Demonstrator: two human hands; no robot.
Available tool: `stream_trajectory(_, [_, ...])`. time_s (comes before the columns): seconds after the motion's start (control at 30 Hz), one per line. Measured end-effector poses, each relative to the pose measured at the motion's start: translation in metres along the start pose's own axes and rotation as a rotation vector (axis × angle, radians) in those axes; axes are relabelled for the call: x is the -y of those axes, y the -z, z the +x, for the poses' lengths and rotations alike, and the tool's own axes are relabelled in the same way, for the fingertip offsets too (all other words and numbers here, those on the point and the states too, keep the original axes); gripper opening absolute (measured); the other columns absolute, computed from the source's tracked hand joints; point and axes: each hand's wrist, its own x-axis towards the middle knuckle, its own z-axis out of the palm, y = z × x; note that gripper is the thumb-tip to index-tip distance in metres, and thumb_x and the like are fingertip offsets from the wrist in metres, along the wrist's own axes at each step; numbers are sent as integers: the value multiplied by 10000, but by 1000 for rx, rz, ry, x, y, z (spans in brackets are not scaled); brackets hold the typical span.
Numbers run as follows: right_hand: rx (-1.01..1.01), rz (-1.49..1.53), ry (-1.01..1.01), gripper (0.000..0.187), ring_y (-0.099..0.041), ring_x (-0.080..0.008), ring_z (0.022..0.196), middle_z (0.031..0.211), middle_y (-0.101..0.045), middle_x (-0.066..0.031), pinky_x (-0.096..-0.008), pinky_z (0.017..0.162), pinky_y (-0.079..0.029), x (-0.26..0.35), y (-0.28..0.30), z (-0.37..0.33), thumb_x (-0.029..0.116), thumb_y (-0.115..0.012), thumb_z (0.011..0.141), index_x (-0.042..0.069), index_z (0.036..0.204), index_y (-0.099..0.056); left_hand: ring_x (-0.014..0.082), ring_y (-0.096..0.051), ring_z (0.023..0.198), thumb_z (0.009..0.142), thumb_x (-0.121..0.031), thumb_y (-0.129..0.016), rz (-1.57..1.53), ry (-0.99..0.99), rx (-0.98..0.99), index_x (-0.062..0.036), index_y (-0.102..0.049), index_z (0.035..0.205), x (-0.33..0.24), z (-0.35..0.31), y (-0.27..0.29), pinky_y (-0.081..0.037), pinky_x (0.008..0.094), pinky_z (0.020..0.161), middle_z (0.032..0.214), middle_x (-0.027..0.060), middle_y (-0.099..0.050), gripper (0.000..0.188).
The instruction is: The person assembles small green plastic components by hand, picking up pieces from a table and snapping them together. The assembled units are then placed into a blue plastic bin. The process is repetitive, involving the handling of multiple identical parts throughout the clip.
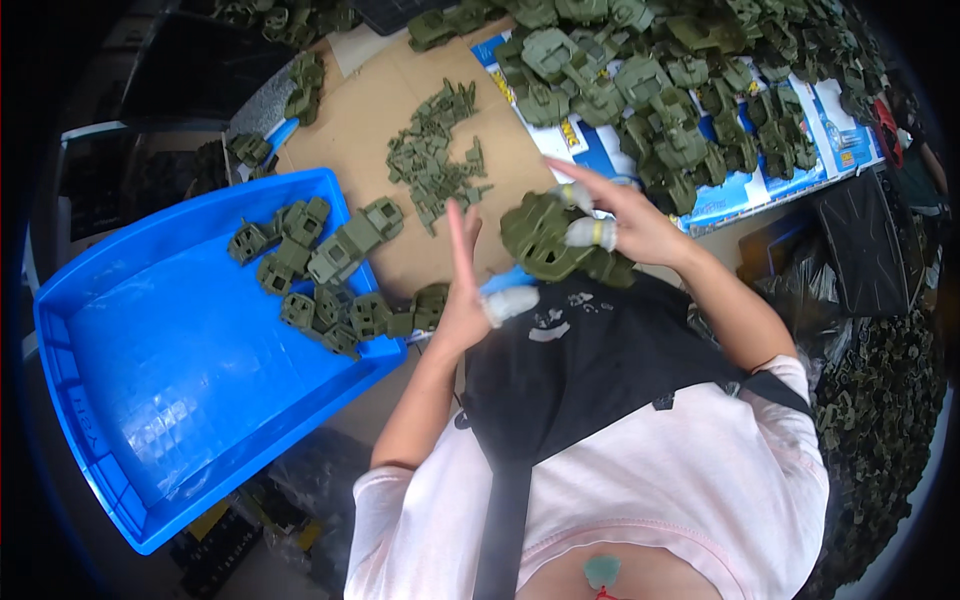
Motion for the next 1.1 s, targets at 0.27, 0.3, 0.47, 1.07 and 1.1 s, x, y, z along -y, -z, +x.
stream_trajectory(0.27, [-33, -600, 375, 748, -358, -338, 1200, 1356, -337, -163, -378, 1003, -286, 36, 12, -17, 128, -647, 748, 70, 1378, -248, 296, -351, 1249, 860, -254, -537, -173, -43, 1, -47, -62, 1417, -1, 40, -20, -303, 354, 1009, 1415, 198, -244, 760])
stream_trajectory(0.3, [122, -410, 149, 761, -363, -344, 1178, 1328, -362, -169, -386, 987, -307, 51, 16, -23, 102, -644, 725, 103, 1381, -257, 284, -426, 1176, 847, -195, -551, 101, -140, 65, -67, -66, 1421, 5, 46, -12, -356, 344, 963, 1357, 192, -333, 762])
stream_trajectory(0.47, [-71, -451, 125, 742, -467, -337, 1044, 1097, -479, -155, -395, 892, -382, 25, 32, -52, 33, -607, 667, 142, 1344, -324, 218, -516, 1072, 766, 29, -599, -373, 230, 167, -37, -409, 1283, 0, 41, -37, -418, 333, 898, 1159, 151, -539, 554])
stream_trajectory(1.07, [-589, 155, 55, 587, -503, -234, 1061, 1170, -503, -99, -322, 892, -410, -14, 57, -138, 125, -717, 699, 95, 1232, -471, 215, -559, 1027, 580, -115, -816, 124, -8, 198, -45, -464, 1213, -49, 84, -67, -402, 351, 934, 1130, 120, -561, 728])
stream_trajectory(1.1, [-570, 275, 56, 594, -492, -226, 1075, 1182, -497, -101, -320, 917, -392, -15, 58, -141, 130, -719, 700, 77, 1235, -467, 207, -555, 1032, 568, -101, -825, 69, 36, 280, -49, -451, 1225, -44, 86, -68, -418, 341, 923, 1131, 119, -557, 758])
